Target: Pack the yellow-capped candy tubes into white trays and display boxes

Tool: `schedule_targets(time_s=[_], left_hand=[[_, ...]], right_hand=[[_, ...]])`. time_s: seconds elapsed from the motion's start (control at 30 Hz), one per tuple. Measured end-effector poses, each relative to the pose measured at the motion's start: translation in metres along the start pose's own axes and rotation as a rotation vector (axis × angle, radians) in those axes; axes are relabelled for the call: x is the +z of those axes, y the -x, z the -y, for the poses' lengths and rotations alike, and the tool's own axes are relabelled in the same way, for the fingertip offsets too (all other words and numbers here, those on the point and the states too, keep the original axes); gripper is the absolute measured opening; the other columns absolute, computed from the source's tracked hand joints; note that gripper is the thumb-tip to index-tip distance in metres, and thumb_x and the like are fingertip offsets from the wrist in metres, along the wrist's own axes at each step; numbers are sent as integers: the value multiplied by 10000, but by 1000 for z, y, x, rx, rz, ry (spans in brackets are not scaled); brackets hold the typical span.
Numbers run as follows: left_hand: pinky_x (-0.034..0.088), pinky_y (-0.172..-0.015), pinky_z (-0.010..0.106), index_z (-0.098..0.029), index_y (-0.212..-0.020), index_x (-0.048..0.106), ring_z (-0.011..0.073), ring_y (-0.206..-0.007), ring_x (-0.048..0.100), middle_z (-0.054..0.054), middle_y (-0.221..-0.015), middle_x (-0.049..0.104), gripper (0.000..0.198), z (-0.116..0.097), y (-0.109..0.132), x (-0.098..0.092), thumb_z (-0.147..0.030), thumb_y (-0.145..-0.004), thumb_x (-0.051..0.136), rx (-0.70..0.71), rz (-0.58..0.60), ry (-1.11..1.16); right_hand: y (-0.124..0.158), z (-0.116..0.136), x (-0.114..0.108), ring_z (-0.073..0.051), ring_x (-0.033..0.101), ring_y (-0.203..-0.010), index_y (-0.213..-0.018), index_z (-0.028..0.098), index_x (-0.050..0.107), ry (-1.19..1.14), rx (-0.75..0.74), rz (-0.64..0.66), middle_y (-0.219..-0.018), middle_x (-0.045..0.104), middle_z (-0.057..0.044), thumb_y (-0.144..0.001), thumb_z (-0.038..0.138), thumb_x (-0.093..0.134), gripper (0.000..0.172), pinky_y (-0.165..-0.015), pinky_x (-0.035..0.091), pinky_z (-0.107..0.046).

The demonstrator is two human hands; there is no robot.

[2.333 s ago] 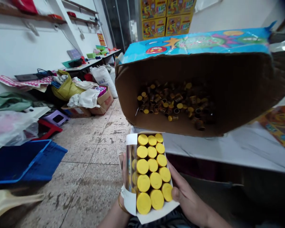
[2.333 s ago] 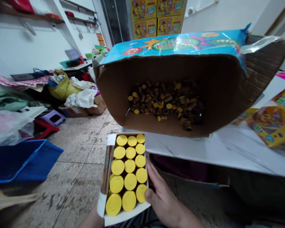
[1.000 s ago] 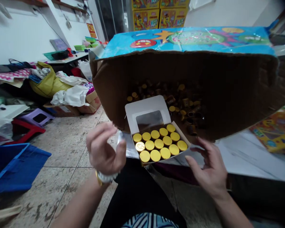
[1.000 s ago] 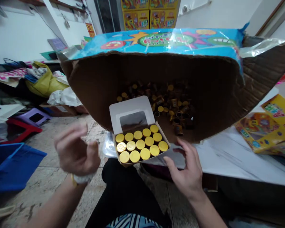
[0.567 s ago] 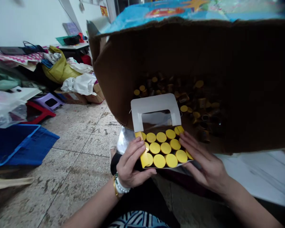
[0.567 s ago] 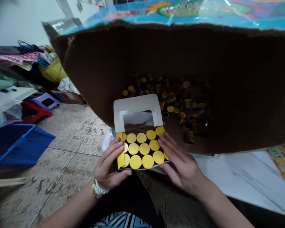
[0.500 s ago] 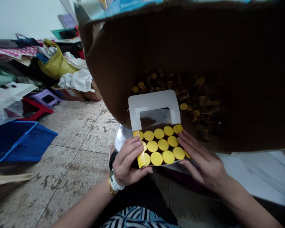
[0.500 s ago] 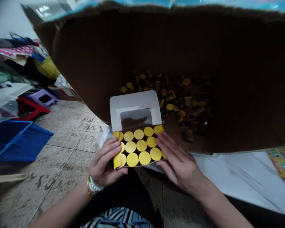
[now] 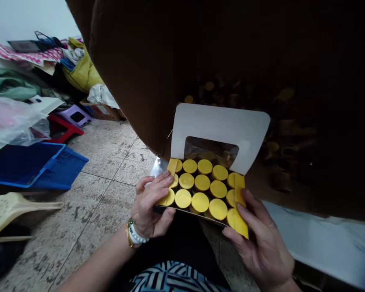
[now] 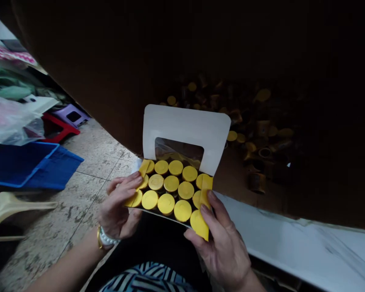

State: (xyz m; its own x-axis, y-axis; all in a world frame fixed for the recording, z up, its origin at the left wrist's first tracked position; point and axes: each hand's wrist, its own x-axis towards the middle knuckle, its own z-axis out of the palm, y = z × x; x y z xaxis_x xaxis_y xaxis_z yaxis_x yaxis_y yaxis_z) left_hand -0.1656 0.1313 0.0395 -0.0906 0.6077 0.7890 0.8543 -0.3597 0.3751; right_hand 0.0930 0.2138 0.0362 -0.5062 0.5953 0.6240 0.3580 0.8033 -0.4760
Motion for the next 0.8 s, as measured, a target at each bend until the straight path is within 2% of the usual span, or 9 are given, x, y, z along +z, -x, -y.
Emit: schedule_targets(time_s=[0.13,0.23,0.3,0.37,0.47,0.57,0.67,0.73,0.8], left_hand=[[443,-980,472,-250,-1132,630,293,-1060,715,75,-1141,750,330,5,-15,-8,-405,-844,585,84,33,5],[466,-945,446,-244,-1002,676,255,-973,740,42,-1013,777,217,4,-34,-17,-307,-899,495,38,54,91],[501,-897,421,-231,-961,689,240,-938,742,38,-956,779,193,2,-44,-22,-237,-883,512,13,94,142],[537,-871,409,-212,-988,702,243,-955,728,58,-956,770,186,1,-49,-25,-227,-862,566,-14,136,211],[567,-866,391,-188,-1038,699,234,-992,694,92,-1018,733,202,7,-47,-20,-248,-874,599,-221,21,371],[562,-892,375,-178,-1175,653,232,-1056,666,123,-1168,681,328,21,-47,-4,-308,-875,637,-522,-112,495],[564,-888,378,-174,-1229,643,257,-1064,670,121,-1163,701,424,26,-51,9,-397,-868,653,-688,29,656],[573,-831,366,-174,-1148,687,254,-986,691,98,-1053,734,374,19,-50,11,-437,-889,622,-738,95,713],[575,-752,340,-180,-1069,702,230,-885,698,78,-966,741,329,5,-43,6,-446,-894,619,-764,94,709]], right_hand=[[-10,2,-13,-340,562,-1295,-1510,224,417,42,-111,44,-1515,479,-108,-932,348,586,615,-1026,545,-519],[-21,5,-22,-332,623,-1212,-1450,222,502,53,-179,68,-1425,574,-111,-901,266,596,558,-1035,510,-545],[-26,8,-22,-307,663,-1133,-1342,268,593,92,-189,23,-1291,668,-70,-847,171,645,507,-1049,479,-547],[-30,12,-20,-316,636,-1154,-1196,307,666,118,-131,-58,-1199,688,-37,-822,143,670,408,-1096,408,-592],[-29,24,-17,-388,503,-1296,-1098,300,693,82,2,-116,-1346,561,-67,-866,283,662,234,-1114,340,-660],[-22,43,-14,-435,432,-1330,-1201,261,669,53,108,-94,-1484,380,-123,-865,485,659,404,-1069,402,-642],[-9,60,-8,-365,556,-1162,-1336,259,610,141,202,-116,-1418,391,-155,-852,463,696,533,-964,513,-550],[-2,61,-4,-265,618,-975,-1397,290,568,207,232,-144,-1316,466,-140,-877,358,693,539,-851,566,-443],[1,53,-5,-207,630,-880,-1433,322,531,204,232,-140,-1203,544,-108,-904,286,665,547,-759,572,-351]])
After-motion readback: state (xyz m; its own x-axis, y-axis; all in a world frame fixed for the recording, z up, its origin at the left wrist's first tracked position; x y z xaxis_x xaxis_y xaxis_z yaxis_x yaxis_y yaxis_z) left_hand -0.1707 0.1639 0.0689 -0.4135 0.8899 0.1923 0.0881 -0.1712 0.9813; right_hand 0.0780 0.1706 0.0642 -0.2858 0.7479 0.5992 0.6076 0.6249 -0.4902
